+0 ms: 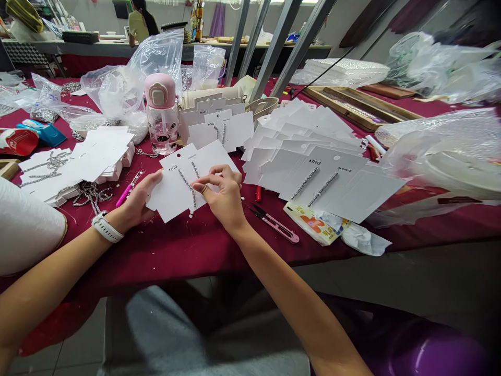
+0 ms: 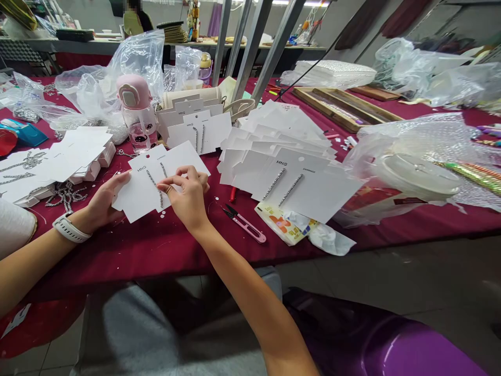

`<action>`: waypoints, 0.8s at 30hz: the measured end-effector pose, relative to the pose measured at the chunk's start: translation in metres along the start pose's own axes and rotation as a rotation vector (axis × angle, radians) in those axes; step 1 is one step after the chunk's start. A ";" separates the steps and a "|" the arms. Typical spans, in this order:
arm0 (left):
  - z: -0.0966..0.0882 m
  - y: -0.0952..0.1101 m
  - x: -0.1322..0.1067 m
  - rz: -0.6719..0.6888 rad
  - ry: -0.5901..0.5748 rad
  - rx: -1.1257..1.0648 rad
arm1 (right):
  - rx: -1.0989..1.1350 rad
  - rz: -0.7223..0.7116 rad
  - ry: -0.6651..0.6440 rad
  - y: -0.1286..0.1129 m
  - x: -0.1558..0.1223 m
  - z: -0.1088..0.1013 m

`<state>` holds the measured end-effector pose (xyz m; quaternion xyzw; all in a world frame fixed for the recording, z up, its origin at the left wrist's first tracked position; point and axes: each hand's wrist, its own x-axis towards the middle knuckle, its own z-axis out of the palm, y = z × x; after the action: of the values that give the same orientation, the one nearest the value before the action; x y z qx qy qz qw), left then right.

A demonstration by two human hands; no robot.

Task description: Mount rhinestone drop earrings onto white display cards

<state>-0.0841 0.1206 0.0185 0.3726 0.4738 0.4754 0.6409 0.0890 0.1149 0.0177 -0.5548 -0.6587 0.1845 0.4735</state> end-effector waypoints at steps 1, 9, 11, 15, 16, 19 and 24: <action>0.001 0.000 0.000 -0.006 0.008 0.002 | 0.002 -0.003 0.002 0.000 0.000 0.000; -0.002 -0.002 0.002 -0.012 0.018 0.034 | -0.042 -0.097 0.043 0.006 -0.001 0.003; -0.003 -0.002 0.002 -0.007 0.007 0.030 | -0.050 -0.114 0.065 0.006 -0.001 0.004; -0.003 -0.002 0.002 0.007 -0.023 0.032 | -0.078 -0.128 0.095 0.006 -0.002 0.005; -0.003 -0.002 0.001 0.014 -0.039 0.036 | -0.085 -0.131 0.097 0.006 -0.001 0.005; 0.000 -0.001 0.000 0.029 -0.071 0.035 | -0.094 -0.132 0.095 0.006 -0.001 0.005; 0.002 0.001 -0.002 0.015 -0.057 0.033 | -0.080 -0.134 0.098 0.006 -0.002 0.004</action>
<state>-0.0825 0.1187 0.0207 0.3999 0.4603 0.4615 0.6443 0.0888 0.1157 0.0102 -0.5362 -0.6772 0.0987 0.4942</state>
